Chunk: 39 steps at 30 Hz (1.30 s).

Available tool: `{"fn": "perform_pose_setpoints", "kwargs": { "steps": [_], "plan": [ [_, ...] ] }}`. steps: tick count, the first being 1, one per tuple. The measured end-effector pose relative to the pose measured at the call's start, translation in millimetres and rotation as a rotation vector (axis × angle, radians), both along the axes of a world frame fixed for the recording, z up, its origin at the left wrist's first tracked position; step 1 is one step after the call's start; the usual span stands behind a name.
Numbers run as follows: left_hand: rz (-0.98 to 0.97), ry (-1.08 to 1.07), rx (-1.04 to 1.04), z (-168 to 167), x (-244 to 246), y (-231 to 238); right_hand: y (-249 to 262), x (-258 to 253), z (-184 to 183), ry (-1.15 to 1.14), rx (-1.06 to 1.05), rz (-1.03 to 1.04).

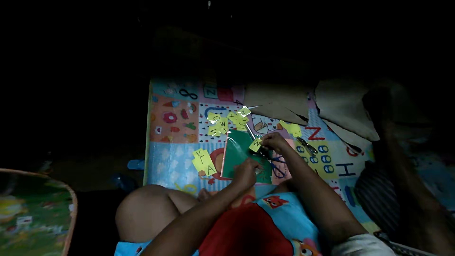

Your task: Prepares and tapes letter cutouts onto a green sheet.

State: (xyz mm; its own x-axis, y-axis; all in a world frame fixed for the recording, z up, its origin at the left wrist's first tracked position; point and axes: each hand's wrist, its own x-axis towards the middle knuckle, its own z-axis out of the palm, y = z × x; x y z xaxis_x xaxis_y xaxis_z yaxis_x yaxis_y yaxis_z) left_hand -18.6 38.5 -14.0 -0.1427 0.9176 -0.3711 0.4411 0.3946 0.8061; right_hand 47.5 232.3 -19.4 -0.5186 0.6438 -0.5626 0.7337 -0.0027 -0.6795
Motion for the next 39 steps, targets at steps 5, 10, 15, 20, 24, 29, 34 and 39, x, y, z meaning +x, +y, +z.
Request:
{"fn": "perform_pose_setpoints", "kwargs": {
  "steps": [5,10,15,20,24,29,34,39],
  "plan": [
    [-0.019,-0.005,0.044,-5.3,-0.6,-4.3,-0.4,-62.9,-7.5,0.124,-0.099,-0.132],
    [-0.068,-0.04,0.075,-6.3,-7.6,-5.3,-1.7,-89.8,-16.6,0.044,0.073,-0.061],
    [-0.11,-0.018,0.12,-14.7,-8.9,-7.0,-32.2,-94.2,-32.3,-0.039,0.236,0.512],
    [-0.338,0.065,0.13,-20.7,-16.9,-12.8,-79.7,-116.2,-49.4,-0.037,0.318,1.088],
    [-0.34,0.085,0.077,-17.7,-16.1,-23.9,-110.1,-130.1,-55.7,-0.029,0.436,1.331],
    [-0.3,0.059,-0.029,7.6,-15.0,-29.5,-122.6,-133.6,-60.5,-0.004,0.504,1.488],
    [-0.216,0.027,0.031,-13.9,-9.6,-33.3,-132.6,-132.6,-57.3,-0.027,0.501,1.488],
    [-0.308,0.071,-0.068,-10.1,-7.1,-29.8,-138.3,-127.4,-59.8,-0.004,0.525,1.468]
  ]
}}
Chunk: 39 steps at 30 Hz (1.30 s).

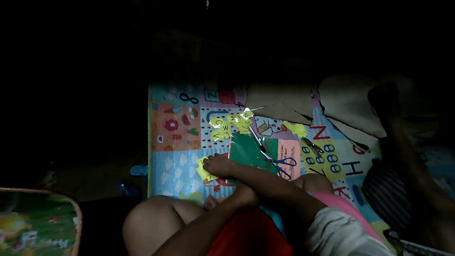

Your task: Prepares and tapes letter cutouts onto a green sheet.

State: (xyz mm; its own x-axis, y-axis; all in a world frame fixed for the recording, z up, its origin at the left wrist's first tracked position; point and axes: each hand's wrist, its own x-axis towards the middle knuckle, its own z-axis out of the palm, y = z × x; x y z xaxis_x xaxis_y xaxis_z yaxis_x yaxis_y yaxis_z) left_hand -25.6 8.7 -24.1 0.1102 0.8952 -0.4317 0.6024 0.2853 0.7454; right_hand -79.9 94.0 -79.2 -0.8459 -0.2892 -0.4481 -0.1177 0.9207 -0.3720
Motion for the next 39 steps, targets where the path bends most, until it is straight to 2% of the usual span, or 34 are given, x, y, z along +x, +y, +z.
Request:
{"fn": "perform_pose_setpoints", "kwargs": {
  "steps": [7,12,16,21,24,26,31,39],
  "plan": [
    [-0.012,0.033,0.032,-6.6,1.4,-0.6,2.6,2.5,8.1,-0.015,-0.039,-0.096],
    [0.026,0.035,0.081,-6.6,2.3,3.5,27.0,4.3,20.5,-0.091,-0.225,-0.451],
    [-0.004,0.038,0.14,-2.7,2.9,10.0,63.8,28.8,20.9,0.006,-0.389,-0.723],
    [0.038,-0.01,0.206,-4.6,2.8,11.6,101.2,77.2,12.1,-0.062,-0.276,-0.922],
    [0.128,-0.062,0.189,-3.1,4.6,10.0,107.9,105.3,-0.4,-0.134,-0.1,-0.923],
    [0.185,-0.09,0.163,1.0,5.3,9.7,105.3,115.5,-6.3,-0.153,-0.068,-0.925],
    [0.253,-0.099,0.106,9.2,7.4,10.5,97.4,119.2,-11.8,-0.073,-0.068,-0.928],
    [0.326,-0.074,0.155,8.9,11.2,8.0,107.9,130.5,-20.2,0.076,-0.157,-0.917]
  ]
}}
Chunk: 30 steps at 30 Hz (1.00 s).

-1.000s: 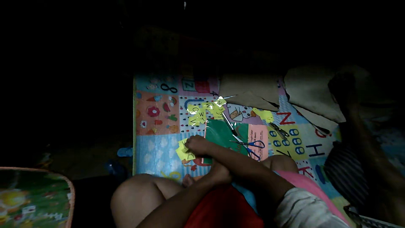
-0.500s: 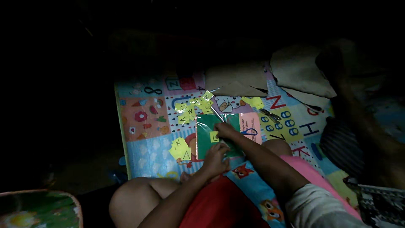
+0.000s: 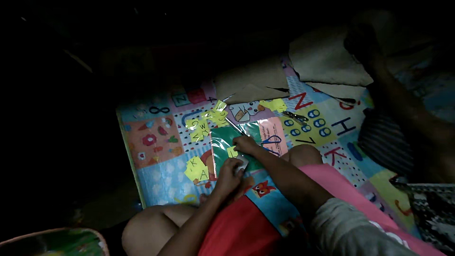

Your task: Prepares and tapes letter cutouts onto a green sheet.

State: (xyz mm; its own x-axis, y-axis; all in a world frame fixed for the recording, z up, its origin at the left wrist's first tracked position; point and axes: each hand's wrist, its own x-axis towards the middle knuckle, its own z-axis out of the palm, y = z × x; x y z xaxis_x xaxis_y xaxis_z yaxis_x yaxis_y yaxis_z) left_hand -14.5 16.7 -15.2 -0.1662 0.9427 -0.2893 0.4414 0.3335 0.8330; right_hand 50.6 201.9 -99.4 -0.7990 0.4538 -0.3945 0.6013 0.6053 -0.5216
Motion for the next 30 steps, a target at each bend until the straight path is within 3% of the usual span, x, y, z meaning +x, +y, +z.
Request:
{"fn": "perform_pose_setpoints", "kwargs": {
  "steps": [4,20,26,30],
  "plan": [
    [0.044,-0.017,-0.011,0.5,0.2,-1.0,9.4,14.9,1.3,0.075,0.091,-0.043],
    [0.164,-0.04,-0.241,21.3,9.2,-10.8,9.8,57.4,11.2,-0.084,0.148,-0.356],
    [0.355,-0.249,-0.252,16.7,-2.5,-9.2,16.1,73.9,7.1,-0.098,0.215,-0.502],
    [0.546,-0.477,-0.239,17.7,-11.2,-4.7,18.3,66.3,23.4,0.063,0.209,-0.49]
  ]
}}
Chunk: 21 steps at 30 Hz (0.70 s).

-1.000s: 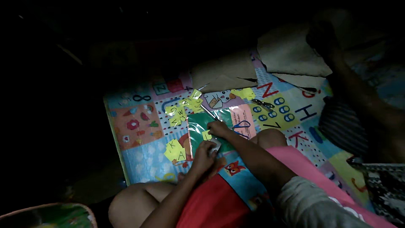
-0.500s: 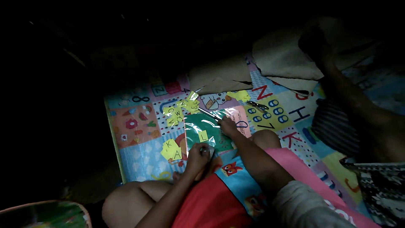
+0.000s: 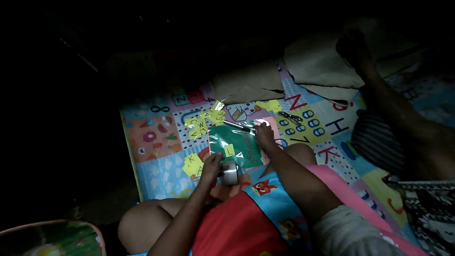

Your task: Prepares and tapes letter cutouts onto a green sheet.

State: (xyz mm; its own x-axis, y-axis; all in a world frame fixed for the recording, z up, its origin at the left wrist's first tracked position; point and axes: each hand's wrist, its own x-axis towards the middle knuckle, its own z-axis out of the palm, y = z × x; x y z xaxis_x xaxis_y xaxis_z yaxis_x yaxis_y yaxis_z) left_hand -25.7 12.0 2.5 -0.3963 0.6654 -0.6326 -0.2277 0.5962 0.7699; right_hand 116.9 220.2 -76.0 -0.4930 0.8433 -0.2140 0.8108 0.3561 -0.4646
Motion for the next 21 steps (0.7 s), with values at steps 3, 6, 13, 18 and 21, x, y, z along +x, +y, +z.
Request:
{"fn": "perform_pose_setpoints", "kwargs": {
  "steps": [3,6,13,18,21],
  "plan": [
    [0.057,-0.055,0.017,-1.5,-7.4,1.9,-8.6,-19.9,24.3,0.151,-0.085,0.339],
    [0.054,-0.063,0.014,-3.7,-12.3,1.3,-25.1,-26.8,32.6,0.109,-0.174,0.633],
    [-0.115,-0.026,0.008,1.3,-8.0,3.1,-47.6,-20.9,-10.4,-0.133,-0.123,0.7],
    [-0.13,-0.03,0.021,-0.4,-8.0,0.2,-49.1,-42.1,-18.4,0.029,0.075,0.555],
    [-0.123,-0.036,0.01,-0.5,-8.3,0.5,-43.7,-45.8,-21.2,-0.044,-0.061,0.488]
  ]
}}
